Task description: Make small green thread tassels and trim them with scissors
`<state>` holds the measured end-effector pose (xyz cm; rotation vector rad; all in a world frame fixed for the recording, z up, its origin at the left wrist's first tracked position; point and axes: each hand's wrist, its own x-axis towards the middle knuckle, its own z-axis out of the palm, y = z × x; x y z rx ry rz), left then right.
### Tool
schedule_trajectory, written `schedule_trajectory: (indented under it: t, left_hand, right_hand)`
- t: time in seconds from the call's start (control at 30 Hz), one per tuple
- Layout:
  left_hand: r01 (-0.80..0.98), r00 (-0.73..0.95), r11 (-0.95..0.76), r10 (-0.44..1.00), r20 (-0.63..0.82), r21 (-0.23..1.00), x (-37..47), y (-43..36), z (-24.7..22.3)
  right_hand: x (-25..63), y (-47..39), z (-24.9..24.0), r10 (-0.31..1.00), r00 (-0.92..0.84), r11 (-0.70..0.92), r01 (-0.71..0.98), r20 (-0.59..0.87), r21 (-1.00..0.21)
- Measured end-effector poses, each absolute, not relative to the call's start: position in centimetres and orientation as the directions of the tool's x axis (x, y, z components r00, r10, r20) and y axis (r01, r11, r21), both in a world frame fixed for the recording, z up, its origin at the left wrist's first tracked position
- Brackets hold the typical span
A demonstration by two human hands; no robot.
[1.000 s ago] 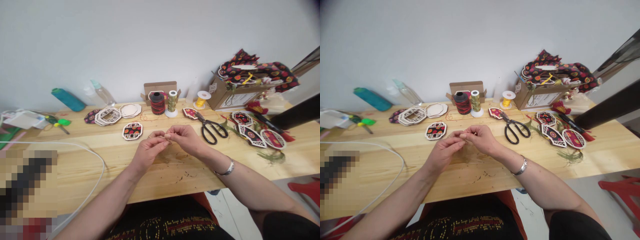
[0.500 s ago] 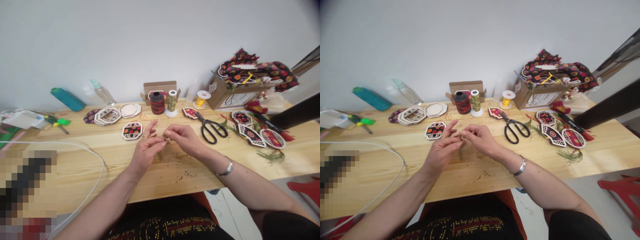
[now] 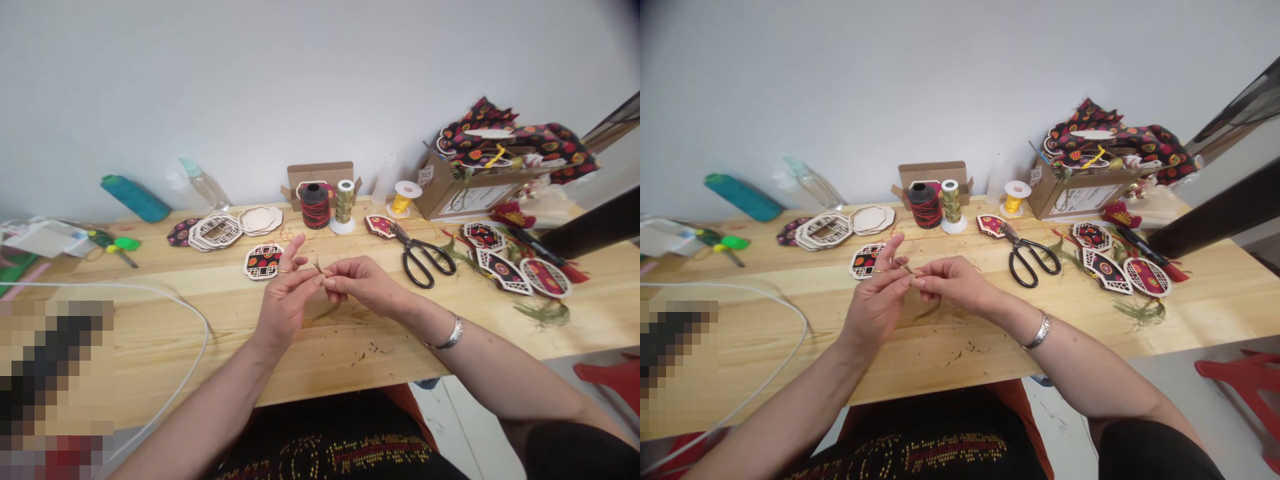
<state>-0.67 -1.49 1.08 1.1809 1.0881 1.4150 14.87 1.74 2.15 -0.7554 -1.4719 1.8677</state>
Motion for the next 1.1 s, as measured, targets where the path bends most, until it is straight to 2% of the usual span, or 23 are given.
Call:
schedule_trajectory:
  t: [0.13,0.33,0.47,0.67,0.9,1.0,1.1]
  left_hand:
    - [-0.298,-0.043,-0.09,0.996,0.081,0.95,-0.6,-1.3,1.3]
    - [-0.56,0.092,0.145,0.989,-0.112,0.816,-1.2,-0.9,1.9]
    - [-0.649,0.128,0.184,0.983,-0.132,0.738,-1.6,-0.8,2.0]
    - [-0.681,0.076,0.163,0.985,-0.152,0.714,-1.7,-0.6,1.9]
    - [-0.659,0.088,0.136,0.991,-0.104,0.74,-1.7,-0.6,1.9]
    - [-0.649,0.129,0.152,0.988,-0.09,0.745,-1.9,-1.0,2.2]
    - [-0.639,0.25,0.2,0.967,-0.045,0.743,-2.5,-1.3,2.6]
  right_hand:
    - [15.0,1.9,2.2,0.81,-0.583,-0.134,-0.079,-0.064,-0.988]
    - [15.5,2.4,2.6,0.82,-0.569,-0.057,0.012,-0.054,-0.998]
    - [15.9,3.1,2.5,0.844,-0.533,-0.033,0.062,-0.061,-0.998]
    - [17.1,4.6,1.9,0.885,-0.462,-0.016,0.084,-0.054,-0.996]
    - [18.2,5.6,2.4,0.913,-0.399,-0.067,0.055,-0.083,-0.996]
    - [18.3,5.6,2.8,0.92,-0.387,-0.051,0.052,-0.067,-0.997]
    - [18.4,5.4,3.4,0.898,-0.44,0.036,0.087,-0.006,-0.996]
